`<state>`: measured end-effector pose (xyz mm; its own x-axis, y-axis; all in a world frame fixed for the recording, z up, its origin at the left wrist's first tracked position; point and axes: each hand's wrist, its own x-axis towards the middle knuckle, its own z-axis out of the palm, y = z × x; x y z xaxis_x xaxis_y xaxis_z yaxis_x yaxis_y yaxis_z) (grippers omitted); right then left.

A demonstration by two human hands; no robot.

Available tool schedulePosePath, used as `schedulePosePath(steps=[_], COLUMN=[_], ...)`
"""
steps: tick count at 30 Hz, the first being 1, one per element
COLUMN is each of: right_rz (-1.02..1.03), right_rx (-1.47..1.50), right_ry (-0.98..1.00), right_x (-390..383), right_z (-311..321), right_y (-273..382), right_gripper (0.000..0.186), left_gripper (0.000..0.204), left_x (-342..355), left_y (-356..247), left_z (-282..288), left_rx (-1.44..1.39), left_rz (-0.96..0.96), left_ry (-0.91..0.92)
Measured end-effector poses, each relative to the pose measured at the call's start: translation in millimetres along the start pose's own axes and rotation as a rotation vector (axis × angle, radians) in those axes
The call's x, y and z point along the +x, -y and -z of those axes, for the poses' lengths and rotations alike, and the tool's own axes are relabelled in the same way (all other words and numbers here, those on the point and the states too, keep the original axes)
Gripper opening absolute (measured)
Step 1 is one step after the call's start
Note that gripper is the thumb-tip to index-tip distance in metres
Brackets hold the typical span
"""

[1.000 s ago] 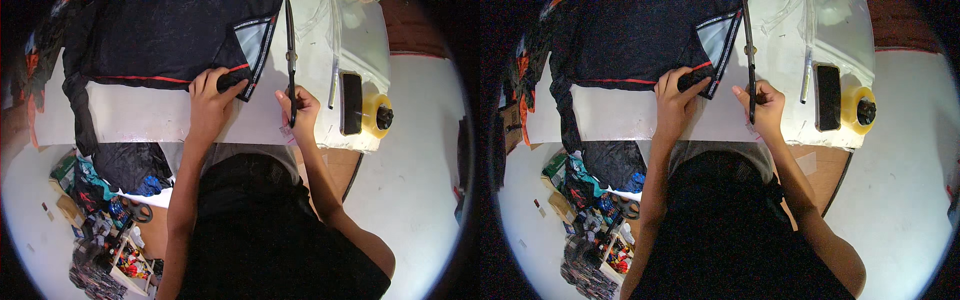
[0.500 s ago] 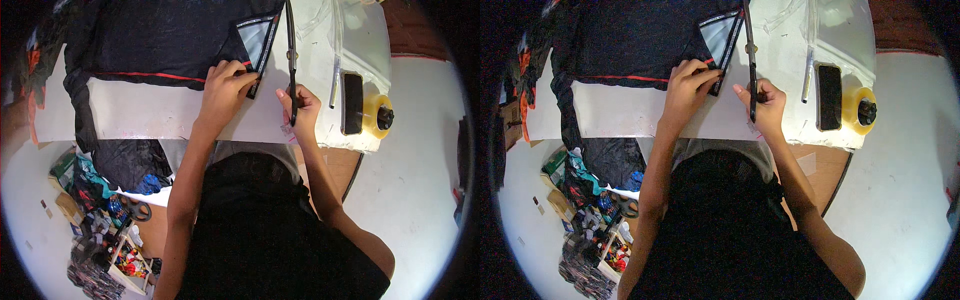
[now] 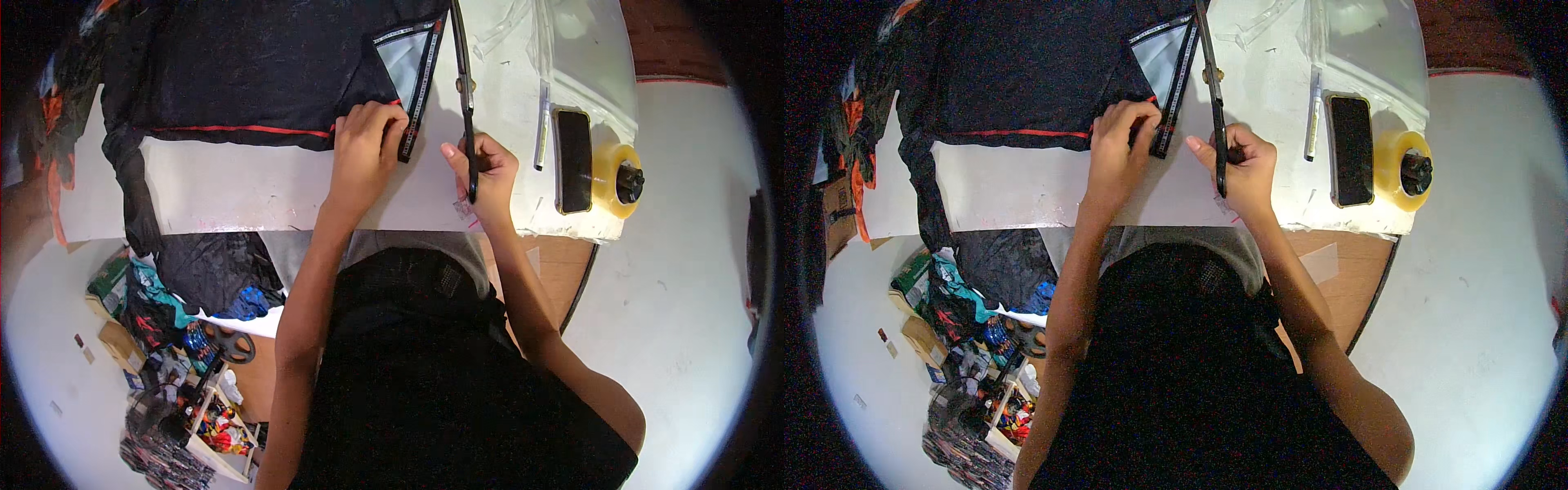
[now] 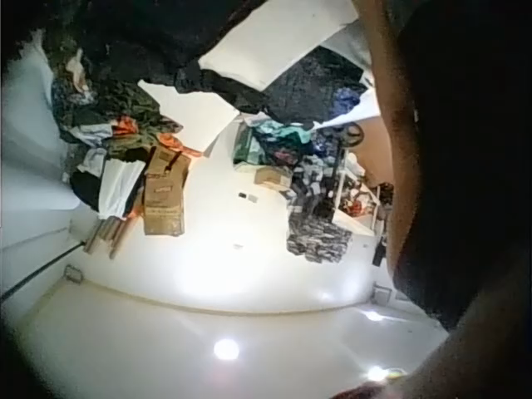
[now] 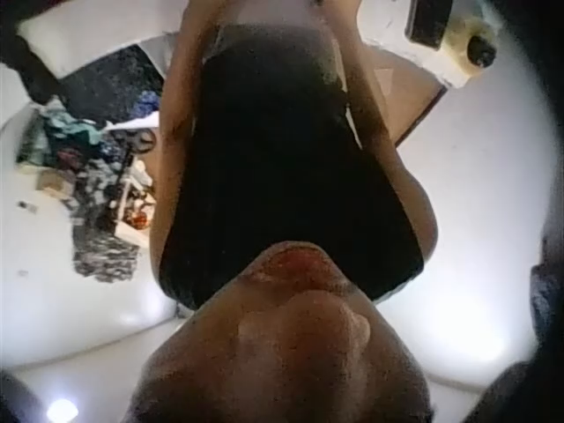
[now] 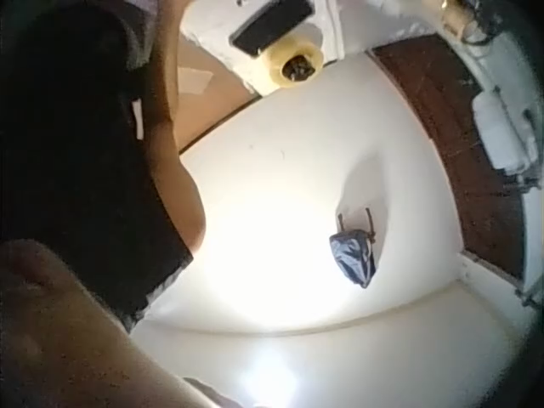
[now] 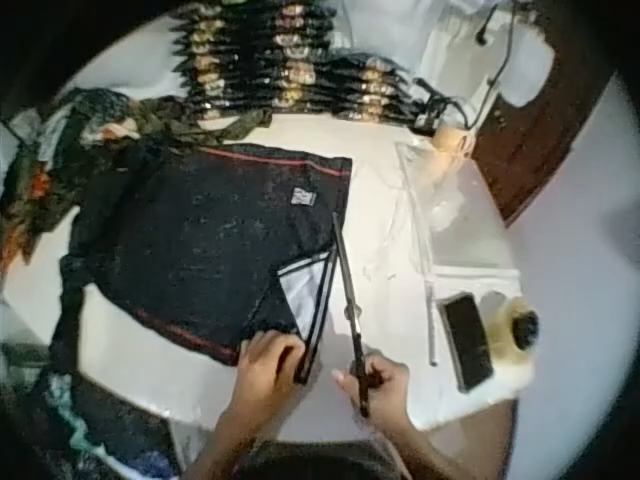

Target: Cutting and trimming labels and fabric from a black jersey using scissors.

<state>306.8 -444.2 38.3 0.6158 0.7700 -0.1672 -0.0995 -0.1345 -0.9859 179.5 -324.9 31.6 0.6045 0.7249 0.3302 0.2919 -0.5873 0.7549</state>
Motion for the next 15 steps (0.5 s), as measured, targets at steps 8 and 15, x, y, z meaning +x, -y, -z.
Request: schedulePosePath(steps=[8, 15], right_rz=[-0.079, -0.249], right_rx=[0.075, 0.056], right_ry=[0.059, 0.313], right_x=[-5, -37], right_z=[5, 50], right_y=[9, 28], right_gripper=[0.025, 0.023], left_gripper=[0.006, 0.007], left_x=[-4, 0], left_y=[3, 7], left_z=[3, 9], left_rx=[-0.221, -0.228], left_rz=[0.173, 0.147], left_ry=[-0.095, -0.049])
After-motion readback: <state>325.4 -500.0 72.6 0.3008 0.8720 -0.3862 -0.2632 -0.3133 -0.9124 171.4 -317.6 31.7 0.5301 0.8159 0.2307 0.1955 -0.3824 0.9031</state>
